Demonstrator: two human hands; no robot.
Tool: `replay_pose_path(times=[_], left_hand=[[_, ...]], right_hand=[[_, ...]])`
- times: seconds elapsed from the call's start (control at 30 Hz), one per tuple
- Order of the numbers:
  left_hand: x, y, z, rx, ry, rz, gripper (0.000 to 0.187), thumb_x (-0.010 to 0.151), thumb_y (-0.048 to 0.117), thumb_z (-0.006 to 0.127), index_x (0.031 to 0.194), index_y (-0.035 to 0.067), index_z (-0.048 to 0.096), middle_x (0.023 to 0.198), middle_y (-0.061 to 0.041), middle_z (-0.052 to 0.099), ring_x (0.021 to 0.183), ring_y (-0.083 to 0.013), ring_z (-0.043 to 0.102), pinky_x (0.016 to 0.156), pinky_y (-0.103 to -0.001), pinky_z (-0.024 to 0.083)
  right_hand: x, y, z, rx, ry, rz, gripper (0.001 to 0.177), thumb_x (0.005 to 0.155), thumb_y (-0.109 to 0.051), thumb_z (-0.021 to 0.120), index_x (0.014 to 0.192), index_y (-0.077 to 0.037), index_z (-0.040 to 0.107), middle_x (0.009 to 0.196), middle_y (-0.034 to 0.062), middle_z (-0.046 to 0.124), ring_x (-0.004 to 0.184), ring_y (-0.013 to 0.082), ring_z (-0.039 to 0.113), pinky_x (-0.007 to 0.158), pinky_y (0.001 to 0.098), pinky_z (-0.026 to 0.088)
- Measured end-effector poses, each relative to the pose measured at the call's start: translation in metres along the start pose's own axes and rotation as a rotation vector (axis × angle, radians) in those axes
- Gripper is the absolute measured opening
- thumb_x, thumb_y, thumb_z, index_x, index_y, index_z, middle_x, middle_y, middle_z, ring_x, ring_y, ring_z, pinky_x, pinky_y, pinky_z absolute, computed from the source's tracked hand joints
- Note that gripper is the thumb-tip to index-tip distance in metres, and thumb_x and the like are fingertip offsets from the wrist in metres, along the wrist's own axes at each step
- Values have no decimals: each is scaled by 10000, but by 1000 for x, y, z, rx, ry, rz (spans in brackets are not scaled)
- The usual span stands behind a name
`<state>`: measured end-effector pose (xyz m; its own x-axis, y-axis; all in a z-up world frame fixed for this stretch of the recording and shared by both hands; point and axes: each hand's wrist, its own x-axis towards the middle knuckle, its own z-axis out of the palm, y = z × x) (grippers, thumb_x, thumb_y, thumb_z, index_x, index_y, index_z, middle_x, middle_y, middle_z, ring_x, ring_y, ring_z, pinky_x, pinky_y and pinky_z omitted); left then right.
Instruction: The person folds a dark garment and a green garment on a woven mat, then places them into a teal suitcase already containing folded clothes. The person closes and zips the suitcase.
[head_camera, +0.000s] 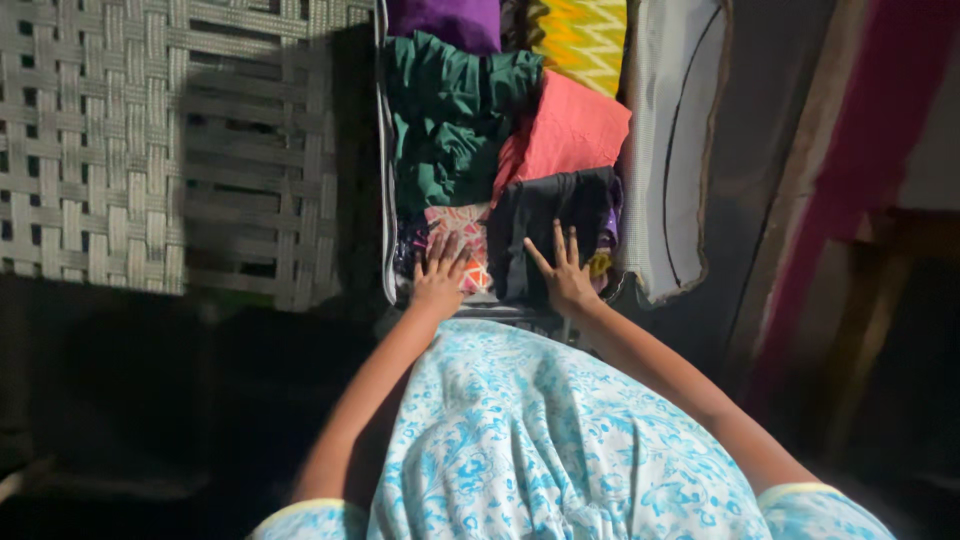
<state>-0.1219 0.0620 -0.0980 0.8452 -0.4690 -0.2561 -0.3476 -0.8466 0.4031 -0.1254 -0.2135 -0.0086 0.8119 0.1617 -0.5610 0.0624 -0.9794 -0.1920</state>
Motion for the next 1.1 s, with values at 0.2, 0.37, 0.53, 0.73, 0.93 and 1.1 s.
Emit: replay_pose_path(times=[0.2,0.37,0.53,0.73,0.93,1.1], left_hand=[[11,-3,4,40,-135,-15,1032,786,534,746,1628,247,222,1716,-77,-10,1571,-346,-46,1187,-712,99],[3,-10,-7,-369,161,118,664,907,399,733,1489,160,520,1607,-159,387,1505,-398,323,1218,-569,295],[-27,-9,-34,-792,346,-125,450,917,314,733,1318,121,665,1298,-145,697,1199,-334,671,1000,-384,523],[-47,-10,-106,-708,274,-275,386,915,273,706,1280,148,692,1191,-151,725,1091,-342,700,902,-404,555],[-52,-15,-151,-756,406,-121,343,920,184,691,1249,88,677,1234,-157,712,1116,-350,687,926,-404,554],[-41,-38,-155,-821,255,-142,333,912,194,703,1231,99,698,1173,-153,717,1054,-322,713,864,-394,577]], right_hand=[[-7,-6,-34,10,-179,26,1240,689,-175,849,1607,-454,63,1680,154,-242,1556,491,-83,1063,774,342],[-11,-14,-80,-128,-260,88,909,749,-444,866,1510,-361,375,1640,196,117,1389,458,372,1046,694,395],[37,-28,-100,178,376,-352,300,909,-266,711,1195,-182,674,1099,132,680,1039,352,684,875,438,573],[160,-65,-110,-16,728,-577,939,522,-393,807,1312,65,590,1251,272,608,1081,423,581,917,528,485],[197,-55,-69,-217,274,-257,574,722,-389,827,1181,-75,685,1262,121,648,1267,324,580,1017,486,486],[221,-18,-93,144,176,-132,458,735,-326,860,1072,-45,726,1036,149,731,953,308,696,837,429,563]])
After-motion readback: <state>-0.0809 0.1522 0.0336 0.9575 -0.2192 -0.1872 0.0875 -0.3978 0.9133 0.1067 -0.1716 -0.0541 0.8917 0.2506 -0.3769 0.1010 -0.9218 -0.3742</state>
